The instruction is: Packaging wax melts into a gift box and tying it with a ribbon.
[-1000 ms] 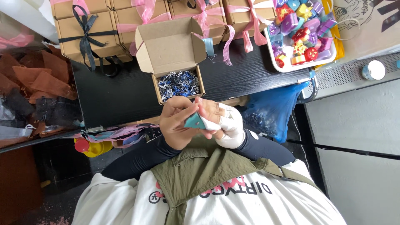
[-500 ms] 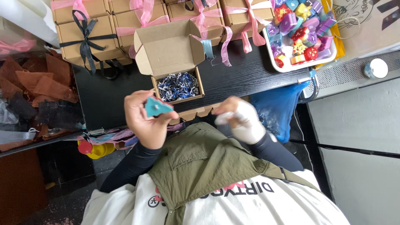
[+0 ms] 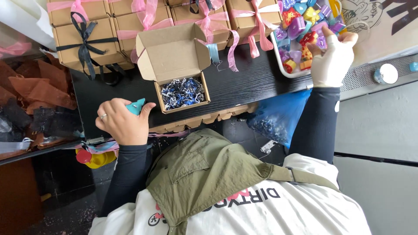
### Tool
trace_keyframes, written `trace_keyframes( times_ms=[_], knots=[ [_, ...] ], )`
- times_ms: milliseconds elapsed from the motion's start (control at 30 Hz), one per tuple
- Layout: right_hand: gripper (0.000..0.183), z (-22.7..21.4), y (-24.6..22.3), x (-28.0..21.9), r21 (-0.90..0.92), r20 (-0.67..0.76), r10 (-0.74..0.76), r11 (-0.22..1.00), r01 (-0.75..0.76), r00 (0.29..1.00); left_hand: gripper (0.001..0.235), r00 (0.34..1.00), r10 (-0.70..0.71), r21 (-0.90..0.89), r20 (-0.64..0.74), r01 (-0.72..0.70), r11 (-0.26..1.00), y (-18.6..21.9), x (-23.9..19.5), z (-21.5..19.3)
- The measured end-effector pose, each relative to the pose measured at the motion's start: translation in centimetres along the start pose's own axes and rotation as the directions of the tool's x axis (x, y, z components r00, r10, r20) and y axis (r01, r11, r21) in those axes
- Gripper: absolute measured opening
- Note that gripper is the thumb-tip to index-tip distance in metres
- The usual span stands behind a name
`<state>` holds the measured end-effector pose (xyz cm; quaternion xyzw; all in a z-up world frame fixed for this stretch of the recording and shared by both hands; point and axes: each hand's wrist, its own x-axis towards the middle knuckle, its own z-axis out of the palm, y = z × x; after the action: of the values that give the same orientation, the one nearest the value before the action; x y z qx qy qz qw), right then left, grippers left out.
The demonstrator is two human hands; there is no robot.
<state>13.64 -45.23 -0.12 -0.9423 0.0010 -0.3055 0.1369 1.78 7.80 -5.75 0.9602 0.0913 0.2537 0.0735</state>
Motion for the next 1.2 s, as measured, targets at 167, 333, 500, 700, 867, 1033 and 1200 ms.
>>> trace_keyframes(
  times_ms=[167,333,500,700,867,1033,1200],
  knots=[
    [0.04,1.8,1.4,0.1,-0.126,0.017,-0.113,0.985,0.114,0.993,0.09,1.0,-0.026,0.049,0.013,0.025,0.998,0.8,0.9,0.3],
    [0.038,2.0,1.4,-0.1,-0.09,0.041,-0.067,0.993,0.071,0.997,0.092,1.0,0.018,0.133,0.009,-0.019,0.991,0.7,0.9,0.9],
    [0.037,0.6,0.9,0.0,0.148,-0.049,0.005,0.989,0.002,0.999,0.09,0.995,-0.04,-0.22,-0.094,0.019,0.975,0.4,1.2,-0.7],
    [0.021,-7.8,-12.8,-1.2,0.728,0.056,0.053,0.681,-0.077,0.997,0.062,0.977,0.213,-0.424,0.008,-0.189,0.886,5.4,3.5,-7.2],
    [0.034,-8.5,-19.0,-5.8,0.913,0.35,-0.103,0.258,-0.315,0.931,0.064,0.863,0.505,-0.866,0.027,-0.231,0.443,10.6,4.3,-10.1],
    [0.055,-7.3,-19.9,-8.0,0.882,0.321,-0.37,0.451,-0.134,0.872,0.082,0.777,0.63,-0.955,-0.009,-0.194,0.226,12.5,4.1,-10.5],
    [0.056,-7.1,-20.5,-7.8,0.836,0.426,-0.416,0.519,-0.175,0.803,0.07,0.836,0.547,-0.966,0.055,-0.095,0.242,12.4,3.1,-8.9]
  ],
)
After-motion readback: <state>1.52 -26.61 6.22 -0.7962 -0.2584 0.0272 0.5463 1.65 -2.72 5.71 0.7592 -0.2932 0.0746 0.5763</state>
